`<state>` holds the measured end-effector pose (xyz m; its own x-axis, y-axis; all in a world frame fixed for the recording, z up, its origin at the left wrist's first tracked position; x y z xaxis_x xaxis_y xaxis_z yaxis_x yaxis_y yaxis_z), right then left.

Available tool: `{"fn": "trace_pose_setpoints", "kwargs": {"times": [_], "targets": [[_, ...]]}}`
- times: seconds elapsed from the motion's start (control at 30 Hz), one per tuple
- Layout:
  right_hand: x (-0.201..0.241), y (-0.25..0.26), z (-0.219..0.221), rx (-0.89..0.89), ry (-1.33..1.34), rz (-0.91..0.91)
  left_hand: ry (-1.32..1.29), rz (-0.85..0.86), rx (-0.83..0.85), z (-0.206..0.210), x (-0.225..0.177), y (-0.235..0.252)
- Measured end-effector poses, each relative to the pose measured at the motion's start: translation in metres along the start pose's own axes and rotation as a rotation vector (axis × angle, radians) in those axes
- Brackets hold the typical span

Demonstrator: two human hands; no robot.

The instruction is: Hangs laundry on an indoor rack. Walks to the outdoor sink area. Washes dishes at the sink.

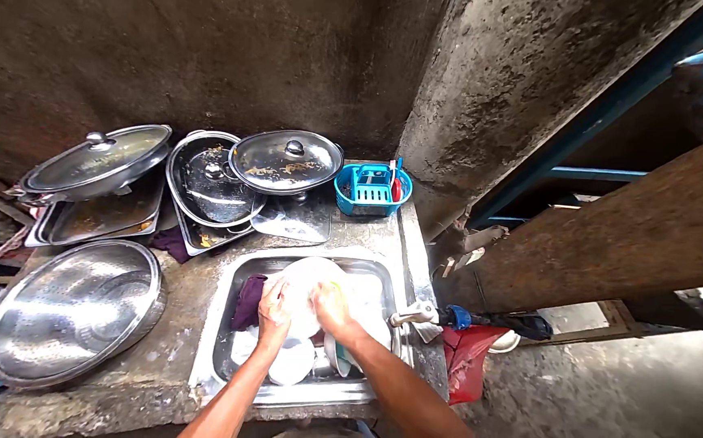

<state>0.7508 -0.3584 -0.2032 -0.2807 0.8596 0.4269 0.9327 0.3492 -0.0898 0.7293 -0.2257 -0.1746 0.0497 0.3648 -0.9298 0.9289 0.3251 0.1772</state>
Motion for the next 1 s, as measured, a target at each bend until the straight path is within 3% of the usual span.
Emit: {"fn": "trace_pose_setpoints", "kwargs": {"times": [0.1, 0.2, 0.27, 0.33, 0.4, 0.47, 0.53, 0.6, 0.7, 0.77, 0.9, 1.0], "targets": [[0.004, 0.009, -0.007, -0.05, 0.224, 0.117, -0.014, -0.15, 0.04, 0.013, 0.007, -0.003], [0.04, -0.02, 0.018, 0.088, 0.431, -0.175, 0.06, -0.251, 0.131, 0.005, 0.015, 0.024], [0.053, -0.039, 0.027, 0.263, 0.309, -0.355, -0.02, -0.39, 0.213, -0.006, 0.027, 0.038], [0.056, -0.047, 0.026, 0.297, 0.177, -0.382, -0.168, -0.573, 0.31, -0.008, 0.04, 0.029], [0.051, -0.04, 0.003, 0.124, 0.315, -0.336, -0.379, -0.719, 0.328, 0.0, 0.043, 0.02], [0.046, -0.036, -0.021, 0.056, 0.647, -0.22, -0.599, -0.794, 0.326, 0.008, 0.043, 0.001], [0.035, -0.029, -0.043, -0.02, 0.937, -0.084, -0.697, -0.78, 0.243, 0.014, 0.049, -0.011], [0.008, -0.018, -0.048, -0.165, 1.06, 0.121, -0.753, -0.705, 0.097, 0.01, 0.063, -0.018], [-0.049, -0.005, -0.032, -0.287, 0.723, 0.434, -0.769, -0.635, -0.164, 0.003, 0.062, -0.033], [-0.054, 0.0, -0.024, -0.303, 0.574, 0.463, -0.758, -0.61, -0.261, 0.002, 0.056, -0.037], [-0.009, -0.024, -0.049, -0.697, 0.467, 0.166, -0.749, -0.597, -0.35, -0.006, 0.054, -0.028], [0.022, -0.037, -0.046, -0.806, 0.351, -0.075, -0.704, -0.632, -0.383, -0.012, 0.05, -0.026]]}}
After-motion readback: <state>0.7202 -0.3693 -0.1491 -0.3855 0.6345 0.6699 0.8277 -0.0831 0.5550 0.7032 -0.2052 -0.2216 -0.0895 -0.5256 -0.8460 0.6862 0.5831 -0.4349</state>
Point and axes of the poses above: each hand's wrist, its own y-axis towards the middle knuckle, its own z-axis out of the palm, x = y × z, the point moved 9 cm from there along y, towards the middle knuckle, and after that the axes turned 7 degrees about -y, right-handed, at the moved point
